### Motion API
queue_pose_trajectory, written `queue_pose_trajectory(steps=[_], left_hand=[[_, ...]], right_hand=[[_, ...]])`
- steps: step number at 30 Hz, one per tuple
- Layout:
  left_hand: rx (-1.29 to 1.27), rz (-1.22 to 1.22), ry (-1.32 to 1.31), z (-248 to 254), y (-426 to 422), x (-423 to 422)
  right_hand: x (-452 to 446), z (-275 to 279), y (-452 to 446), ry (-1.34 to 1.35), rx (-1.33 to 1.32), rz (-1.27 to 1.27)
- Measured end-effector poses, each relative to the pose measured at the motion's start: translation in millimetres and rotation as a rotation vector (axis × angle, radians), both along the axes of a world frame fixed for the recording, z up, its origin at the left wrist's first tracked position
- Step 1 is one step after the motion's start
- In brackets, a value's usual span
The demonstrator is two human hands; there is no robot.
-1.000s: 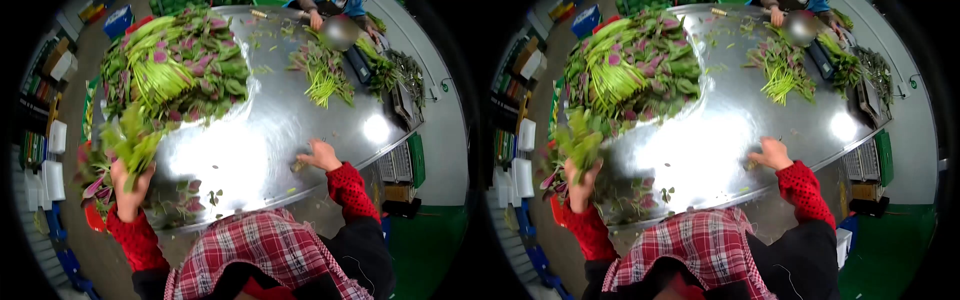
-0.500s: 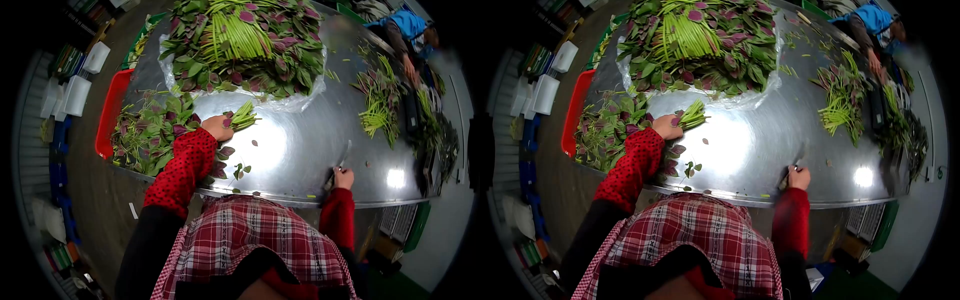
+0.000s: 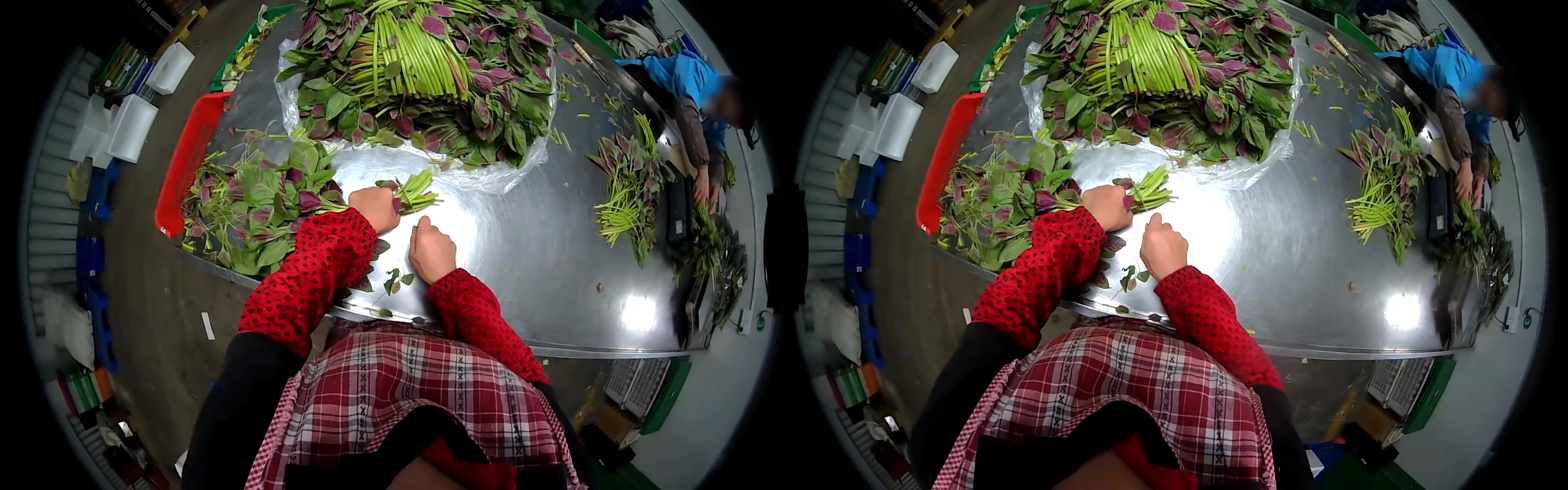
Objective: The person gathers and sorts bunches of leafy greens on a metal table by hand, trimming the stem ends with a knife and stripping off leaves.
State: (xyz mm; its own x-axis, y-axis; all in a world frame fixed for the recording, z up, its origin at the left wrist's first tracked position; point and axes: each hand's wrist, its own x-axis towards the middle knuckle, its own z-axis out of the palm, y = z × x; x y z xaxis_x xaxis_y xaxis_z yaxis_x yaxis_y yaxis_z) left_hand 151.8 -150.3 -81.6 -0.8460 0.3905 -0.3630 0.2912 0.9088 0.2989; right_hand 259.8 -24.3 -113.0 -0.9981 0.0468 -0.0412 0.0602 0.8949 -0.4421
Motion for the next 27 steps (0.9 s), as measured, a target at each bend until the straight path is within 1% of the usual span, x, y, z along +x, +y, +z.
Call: queue_pose_trajectory(steps=[1,2,4,5,6,7,9,10,12,13,15,16,18,19,20,21,22,23,24,26,27], left_hand=[[-0.051,-0.007,0.043,-2,3,1],[-0.046,-0.007,0.037,-5,5,2],[-0.037,0.001,0.073,-11,5,2],[-0.046,-0.026,0.101,-17,6,2],[0.054,0.04,0.137,-22,6,5],[0.013,0.05,0.072,-15,7,3],[-0.063,0.095,-0.082,-4,4,-7],[-0.02,0.138,-0.085,-5,0,-10],[0.028,0.129,-0.061,-13,-1,-16],[0.027,0.124,-0.06,-13,-3,-17],[0.059,0.154,-0.287,-5,-9,-28],[0.045,0.142,-0.278,2,-12,-29],[0.249,0.311,-0.634,18,-18,-29],[0.438,0.424,-0.67,39,-17,-19],[0.43,0.423,-0.66,47,-17,-13],[0.554,0.469,-0.719,55,-17,-9],[0.679,0.515,-0.779,64,-17,-6],[0.632,0.468,-0.803,76,-18,-5],[0.672,0.523,-0.759,95,-17,3],[0.861,0.44,-0.749,100,-28,1],[0.744,0.583,-0.799,97,-36,-1]], right_hand=[[-3,-6,-2,-0.008,0.027,-0.021],[-6,-12,-3,-0.013,0.053,-0.042],[-22,-6,-8,-0.116,-0.006,-0.069],[-31,-13,-8,-0.104,-0.008,-0.059],[-37,-20,-6,-0.096,-0.01,-0.048],[-36,-21,-5,-0.129,-0.014,-0.042],[4,-31,4,-0.3,-0.092,-0.082],[30,-22,9,-0.33,-0.072,-0.09],[67,-21,12,-0.265,-0.064,-0.035],[72,-21,17,-0.233,-0.1,-0.025],[71,-18,26,-0.171,-0.178,-0.019],[60,-4,29,-0.144,-0.217,-0.017],[42,29,27,0.008,-0.249,-0.103],[31,45,23,0.119,-0.343,-0.122],[20,54,18,0.237,-0.432,-0.137],[12,55,7,0.295,-0.545,-0.177],[7,50,-4,-0.115,-0.256,-0.099],[17,21,-10,-0.209,-0.177,0.025],[31,-3,-22,-0.294,-0.102,0.141],[33,-7,-22,-0.185,-0.27,0.123],[27,8,-13,-0.318,-0.41,0.077]])
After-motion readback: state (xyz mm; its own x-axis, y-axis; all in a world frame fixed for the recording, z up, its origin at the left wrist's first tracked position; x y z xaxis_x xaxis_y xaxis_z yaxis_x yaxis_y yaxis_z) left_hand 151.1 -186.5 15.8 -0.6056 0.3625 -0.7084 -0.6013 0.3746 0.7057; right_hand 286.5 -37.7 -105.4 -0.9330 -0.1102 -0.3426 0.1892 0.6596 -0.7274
